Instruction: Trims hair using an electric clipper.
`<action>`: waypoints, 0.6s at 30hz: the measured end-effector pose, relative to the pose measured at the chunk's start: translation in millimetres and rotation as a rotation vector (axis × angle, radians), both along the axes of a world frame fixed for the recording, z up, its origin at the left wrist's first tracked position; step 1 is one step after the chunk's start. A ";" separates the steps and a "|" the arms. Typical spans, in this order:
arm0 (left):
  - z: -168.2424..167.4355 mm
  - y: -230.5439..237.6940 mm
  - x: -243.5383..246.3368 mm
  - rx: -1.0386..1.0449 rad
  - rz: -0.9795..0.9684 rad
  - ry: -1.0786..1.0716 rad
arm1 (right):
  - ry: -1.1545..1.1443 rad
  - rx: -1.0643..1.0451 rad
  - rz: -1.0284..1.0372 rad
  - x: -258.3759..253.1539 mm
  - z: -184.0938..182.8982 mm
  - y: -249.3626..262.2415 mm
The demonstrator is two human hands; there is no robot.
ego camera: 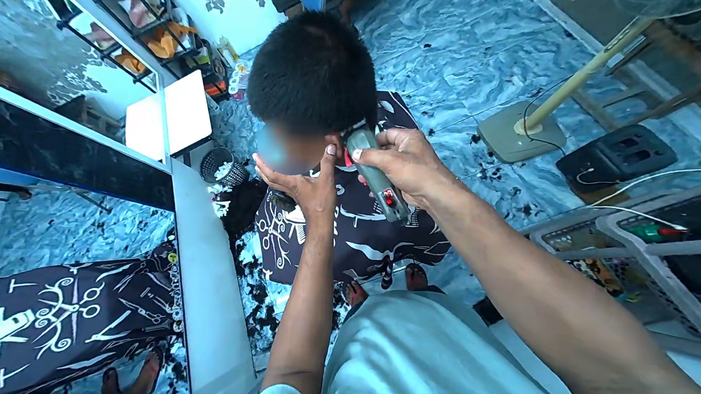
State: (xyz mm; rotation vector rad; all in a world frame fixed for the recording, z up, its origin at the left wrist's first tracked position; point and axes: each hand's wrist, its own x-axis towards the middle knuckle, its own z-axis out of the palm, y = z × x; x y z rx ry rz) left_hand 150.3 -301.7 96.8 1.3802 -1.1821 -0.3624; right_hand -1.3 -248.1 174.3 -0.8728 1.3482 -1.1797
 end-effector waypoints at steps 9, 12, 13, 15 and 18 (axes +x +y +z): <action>-3.1 -2.1 -1.8 -0.006 0.018 0.007 | 0.157 -0.034 -0.012 1.8 -5.4 3.8; -6.8 -4.9 -2.0 -0.011 0.025 0.000 | 0.290 -0.190 0.010 6.7 10.0 -4.9; -7.0 -5.0 -1.7 -0.001 0.018 0.012 | 0.374 -0.207 0.014 6.9 12.1 -6.6; -5.4 -4.9 -1.5 0.026 -0.001 0.051 | 0.548 -0.164 0.006 3.3 7.6 -4.2; -7.8 -4.3 -1.7 0.050 -0.023 0.099 | 0.669 -0.053 -0.034 -2.6 -0.4 2.9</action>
